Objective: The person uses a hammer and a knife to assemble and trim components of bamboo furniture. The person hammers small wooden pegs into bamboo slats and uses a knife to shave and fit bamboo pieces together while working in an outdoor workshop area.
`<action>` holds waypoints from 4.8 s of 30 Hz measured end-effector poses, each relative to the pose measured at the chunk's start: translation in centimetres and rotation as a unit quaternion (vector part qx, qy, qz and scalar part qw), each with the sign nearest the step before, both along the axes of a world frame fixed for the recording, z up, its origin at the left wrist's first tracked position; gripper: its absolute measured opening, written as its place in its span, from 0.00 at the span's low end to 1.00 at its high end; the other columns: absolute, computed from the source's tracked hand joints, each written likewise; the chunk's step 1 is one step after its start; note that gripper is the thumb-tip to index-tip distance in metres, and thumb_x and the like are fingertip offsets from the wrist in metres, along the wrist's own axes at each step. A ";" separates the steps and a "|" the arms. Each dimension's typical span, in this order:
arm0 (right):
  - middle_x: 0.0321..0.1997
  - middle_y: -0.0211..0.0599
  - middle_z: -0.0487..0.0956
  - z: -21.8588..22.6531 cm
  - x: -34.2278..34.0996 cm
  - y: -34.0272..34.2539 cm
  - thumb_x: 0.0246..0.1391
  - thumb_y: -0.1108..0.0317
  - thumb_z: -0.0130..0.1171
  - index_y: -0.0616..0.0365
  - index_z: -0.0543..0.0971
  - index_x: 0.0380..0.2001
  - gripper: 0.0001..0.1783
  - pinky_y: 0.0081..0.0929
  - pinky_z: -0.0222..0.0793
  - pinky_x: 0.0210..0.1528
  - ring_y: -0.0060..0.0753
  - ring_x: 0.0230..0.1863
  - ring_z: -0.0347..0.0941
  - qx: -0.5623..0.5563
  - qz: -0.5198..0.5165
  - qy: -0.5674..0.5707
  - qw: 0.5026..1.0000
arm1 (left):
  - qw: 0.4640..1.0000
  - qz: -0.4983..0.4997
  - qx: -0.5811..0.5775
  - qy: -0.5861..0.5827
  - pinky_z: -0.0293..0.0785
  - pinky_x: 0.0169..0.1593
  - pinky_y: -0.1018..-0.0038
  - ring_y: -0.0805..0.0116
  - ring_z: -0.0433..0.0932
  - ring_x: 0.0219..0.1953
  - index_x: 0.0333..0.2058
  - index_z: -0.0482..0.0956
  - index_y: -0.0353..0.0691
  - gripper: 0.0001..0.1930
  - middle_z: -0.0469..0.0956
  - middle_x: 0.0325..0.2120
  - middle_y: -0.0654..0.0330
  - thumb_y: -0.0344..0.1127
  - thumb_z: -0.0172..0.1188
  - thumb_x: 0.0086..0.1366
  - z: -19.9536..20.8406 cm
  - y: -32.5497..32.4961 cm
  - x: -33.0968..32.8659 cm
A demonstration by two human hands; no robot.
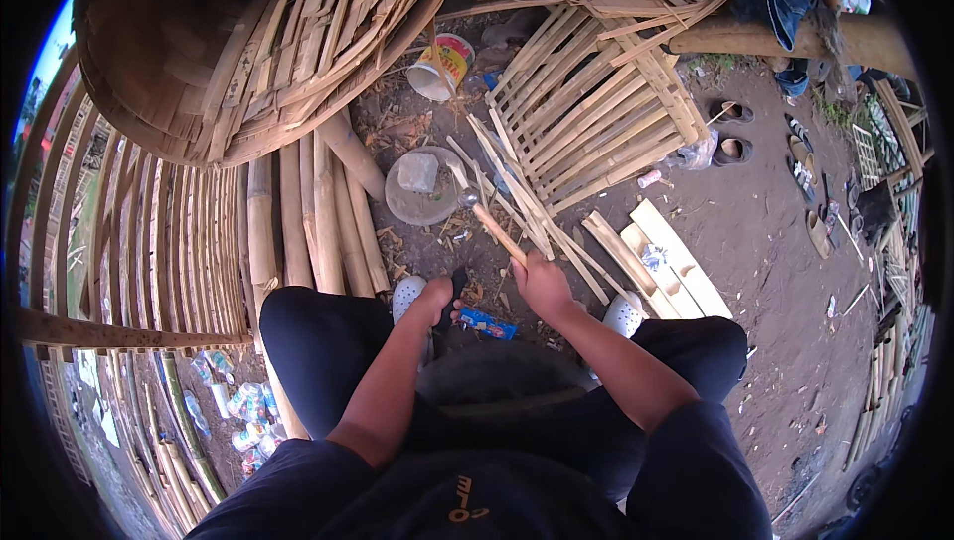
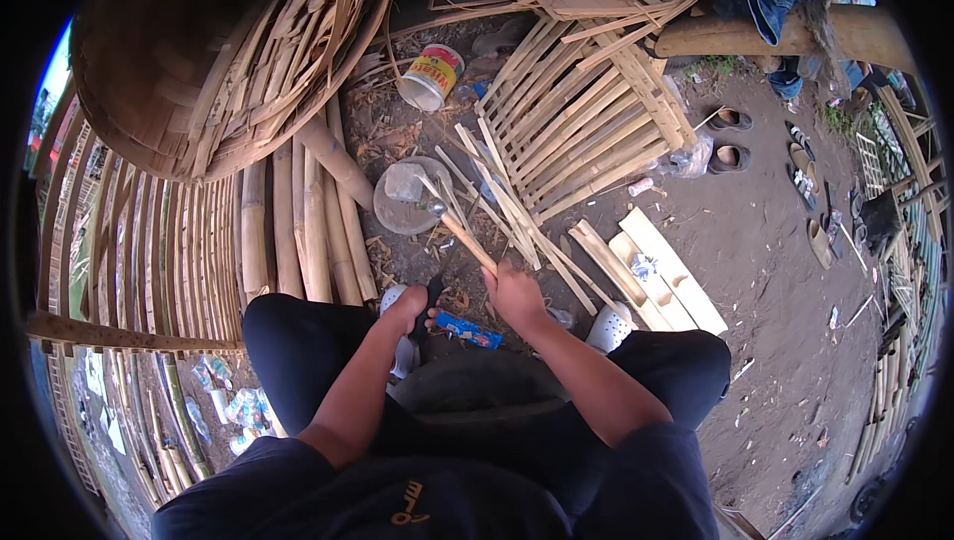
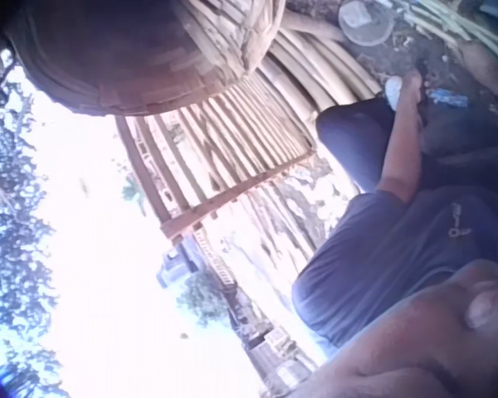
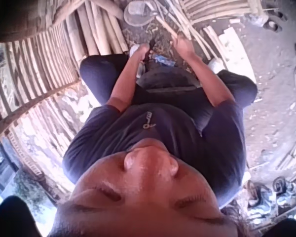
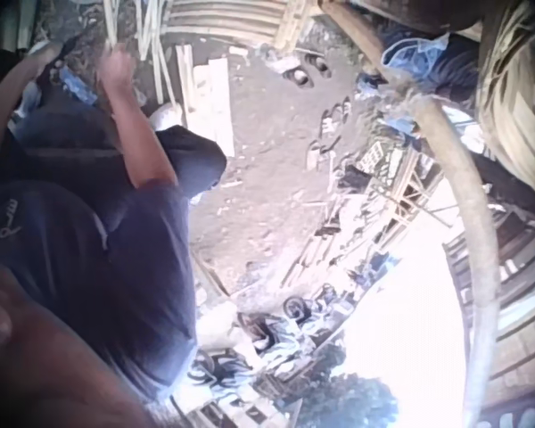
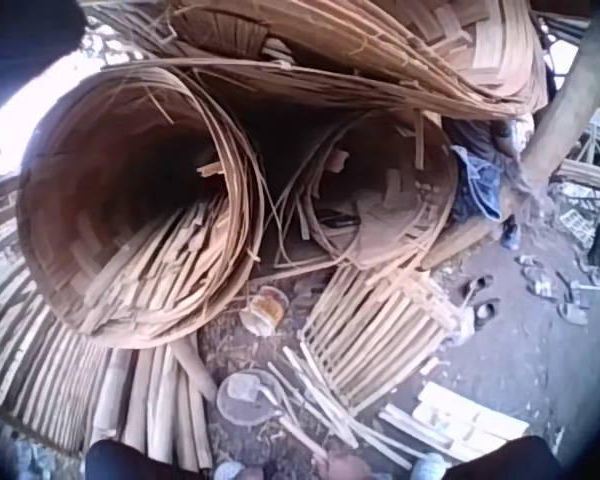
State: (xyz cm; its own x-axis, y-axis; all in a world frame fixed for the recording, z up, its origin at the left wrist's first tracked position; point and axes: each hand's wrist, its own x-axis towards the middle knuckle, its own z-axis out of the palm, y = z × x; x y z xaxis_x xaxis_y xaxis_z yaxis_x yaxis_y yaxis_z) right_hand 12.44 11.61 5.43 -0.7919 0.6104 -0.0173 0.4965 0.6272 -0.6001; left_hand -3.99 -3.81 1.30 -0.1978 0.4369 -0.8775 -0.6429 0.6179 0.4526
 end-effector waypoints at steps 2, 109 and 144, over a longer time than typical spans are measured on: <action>0.17 0.52 0.76 -3.1 0.7 0.3 0.60 0.55 0.50 0.64 0.70 0.30 0.20 0.47 0.73 0.25 0.57 0.21 0.75 0.043 -0.002 -0.068 0.997 | 0.999 -0.045 0.001 0.019 0.61 0.18 0.65 0.65 0.61 0.09 0.27 0.67 0.40 0.14 0.64 0.10 0.62 0.40 0.37 0.66 -0.5 -0.2 0.2; 0.15 0.50 0.73 10.9 4.9 5.6 0.62 0.49 0.45 0.71 0.75 0.22 0.31 0.40 0.68 0.23 0.45 0.15 0.72 -0.217 -0.131 -0.094 0.963 | 0.887 -0.228 -0.073 0.394 0.71 0.24 0.68 0.62 0.76 0.15 0.14 0.76 0.29 0.13 0.75 0.11 0.53 0.36 0.62 0.44 3.1 1.1 0.3; 0.16 0.51 0.75 11.5 5.3 2.9 0.45 0.60 0.61 0.61 0.78 0.20 0.13 0.42 0.73 0.30 0.53 0.24 0.76 -0.014 -0.062 0.150 0.987 | 0.897 -0.239 -0.027 0.370 0.67 0.22 0.75 0.73 0.70 0.13 0.22 0.77 0.34 0.12 0.75 0.15 0.60 0.37 0.65 0.52 -0.2 0.2 0.2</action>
